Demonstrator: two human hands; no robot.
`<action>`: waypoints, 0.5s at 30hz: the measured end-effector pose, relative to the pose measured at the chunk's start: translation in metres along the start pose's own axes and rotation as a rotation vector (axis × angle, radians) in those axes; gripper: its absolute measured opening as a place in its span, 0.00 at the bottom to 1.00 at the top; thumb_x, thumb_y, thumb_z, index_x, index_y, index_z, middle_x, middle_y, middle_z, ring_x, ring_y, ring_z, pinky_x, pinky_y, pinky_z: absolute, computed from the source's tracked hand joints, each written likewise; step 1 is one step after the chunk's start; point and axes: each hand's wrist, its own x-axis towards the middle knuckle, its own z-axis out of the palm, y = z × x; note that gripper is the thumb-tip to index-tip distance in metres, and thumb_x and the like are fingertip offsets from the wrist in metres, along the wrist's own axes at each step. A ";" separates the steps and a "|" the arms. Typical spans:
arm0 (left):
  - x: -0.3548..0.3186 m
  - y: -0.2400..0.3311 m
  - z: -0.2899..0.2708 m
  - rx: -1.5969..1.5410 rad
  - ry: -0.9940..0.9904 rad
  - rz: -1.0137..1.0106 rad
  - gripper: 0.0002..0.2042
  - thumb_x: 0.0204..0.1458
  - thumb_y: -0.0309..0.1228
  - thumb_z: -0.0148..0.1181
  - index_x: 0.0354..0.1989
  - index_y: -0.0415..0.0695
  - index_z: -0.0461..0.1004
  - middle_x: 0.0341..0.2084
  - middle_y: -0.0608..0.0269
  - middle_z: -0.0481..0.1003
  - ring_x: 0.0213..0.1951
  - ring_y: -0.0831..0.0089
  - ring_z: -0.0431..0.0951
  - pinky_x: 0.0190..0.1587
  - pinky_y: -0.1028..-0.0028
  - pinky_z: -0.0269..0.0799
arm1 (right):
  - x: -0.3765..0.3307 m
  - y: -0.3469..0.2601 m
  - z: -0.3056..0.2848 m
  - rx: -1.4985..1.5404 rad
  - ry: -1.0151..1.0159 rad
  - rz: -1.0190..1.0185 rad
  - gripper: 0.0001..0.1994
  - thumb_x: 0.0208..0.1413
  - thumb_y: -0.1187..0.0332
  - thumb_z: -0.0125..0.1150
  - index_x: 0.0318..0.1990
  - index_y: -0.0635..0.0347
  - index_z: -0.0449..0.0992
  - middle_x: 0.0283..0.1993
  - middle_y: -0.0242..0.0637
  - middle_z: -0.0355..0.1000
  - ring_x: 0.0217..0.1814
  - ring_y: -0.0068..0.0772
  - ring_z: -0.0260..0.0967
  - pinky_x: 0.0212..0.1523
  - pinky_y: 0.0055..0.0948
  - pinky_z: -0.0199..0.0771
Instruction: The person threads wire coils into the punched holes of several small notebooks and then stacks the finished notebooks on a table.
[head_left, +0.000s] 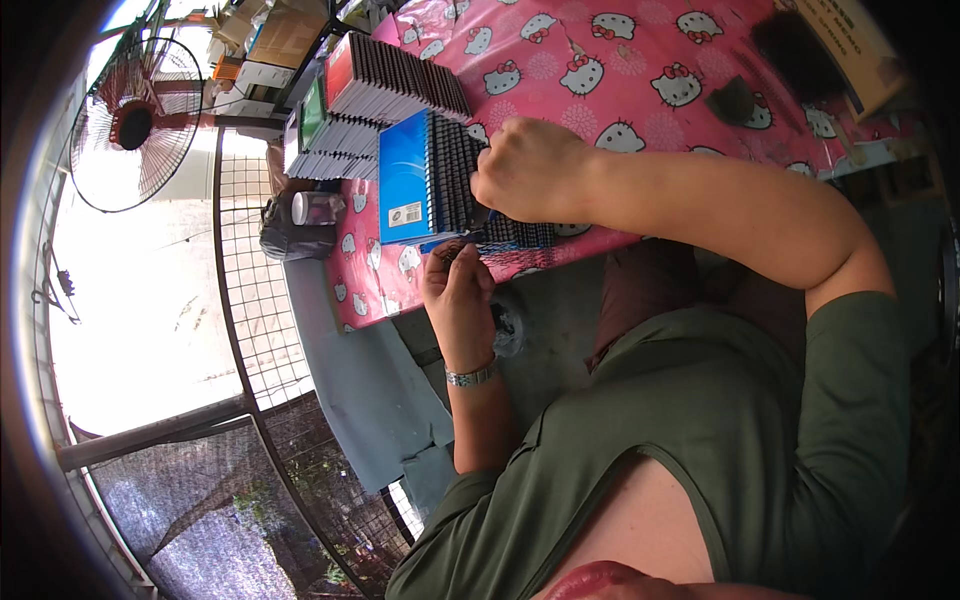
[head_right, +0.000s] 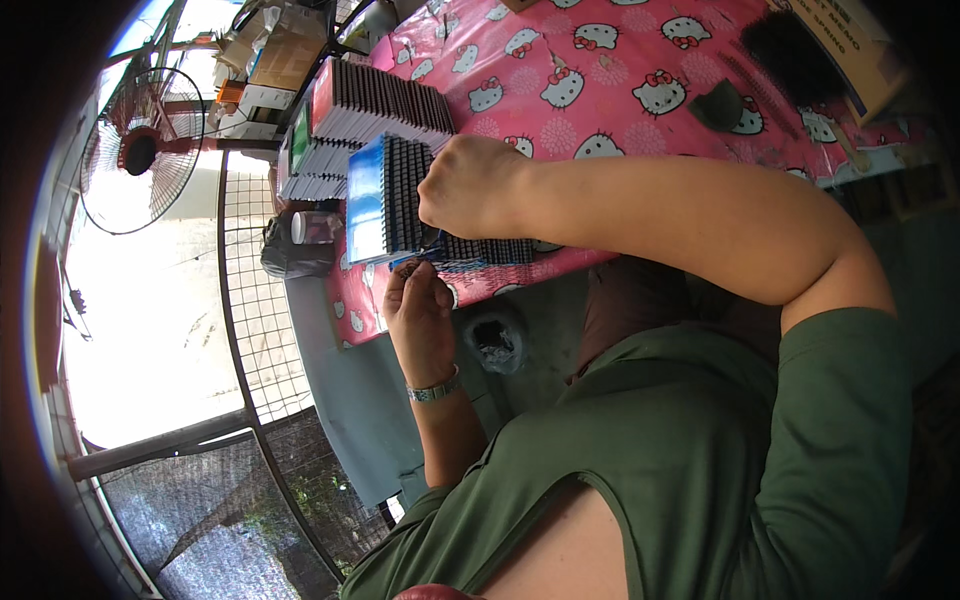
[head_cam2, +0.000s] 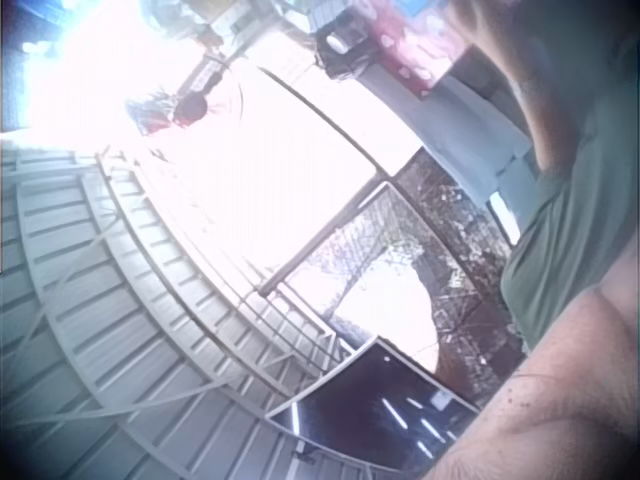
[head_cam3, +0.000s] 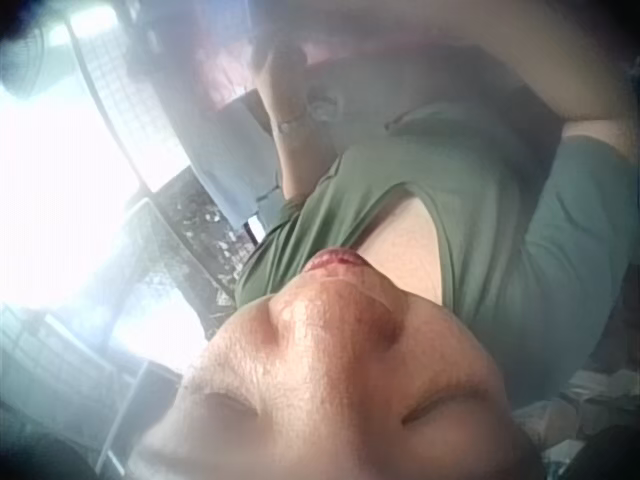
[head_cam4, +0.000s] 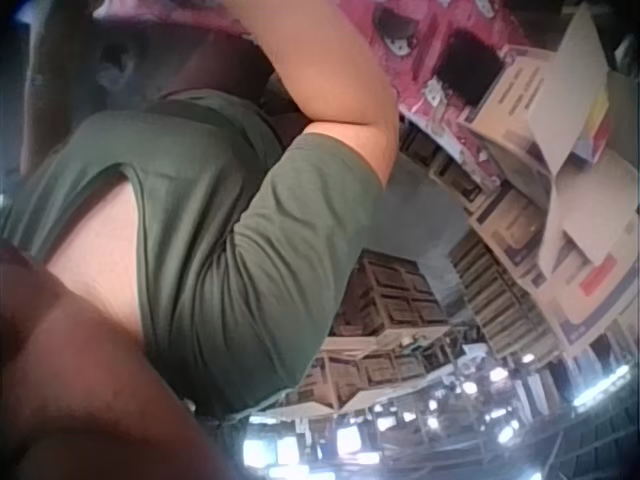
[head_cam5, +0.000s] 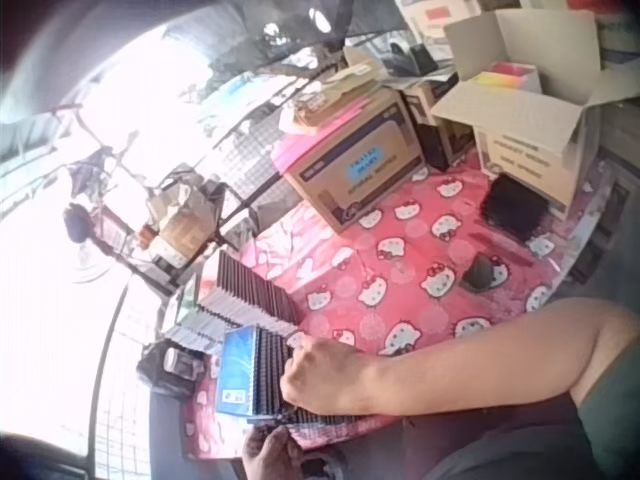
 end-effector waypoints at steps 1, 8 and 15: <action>0.000 0.000 0.000 0.000 0.010 0.002 0.02 0.58 0.22 0.55 0.38 0.41 0.71 0.19 0.69 0.69 0.19 0.83 0.66 0.21 0.82 0.57 | 0.000 0.000 0.000 0.007 -0.061 0.017 0.06 0.49 0.68 0.54 0.25 0.56 0.76 0.25 0.35 0.73 0.33 0.36 0.75 0.42 0.38 0.76; -0.004 0.006 0.009 -0.209 0.063 -0.063 0.01 0.58 0.23 0.55 0.37 0.42 0.71 0.19 0.68 0.70 0.19 0.82 0.66 0.20 0.82 0.58 | -0.020 0.020 0.016 -0.054 0.272 -0.004 0.06 0.51 0.67 0.53 0.33 0.55 0.76 0.34 0.34 0.74 0.42 0.35 0.74 0.61 0.46 0.67; -0.003 -0.002 0.011 0.240 0.071 0.063 0.03 0.57 0.23 0.60 0.34 0.43 0.72 0.18 0.73 0.68 0.16 0.86 0.61 0.19 0.83 0.53 | -0.009 0.010 0.015 -0.075 0.103 -0.044 0.08 0.49 0.67 0.54 0.23 0.55 0.76 0.25 0.32 0.74 0.33 0.33 0.75 0.38 0.31 0.73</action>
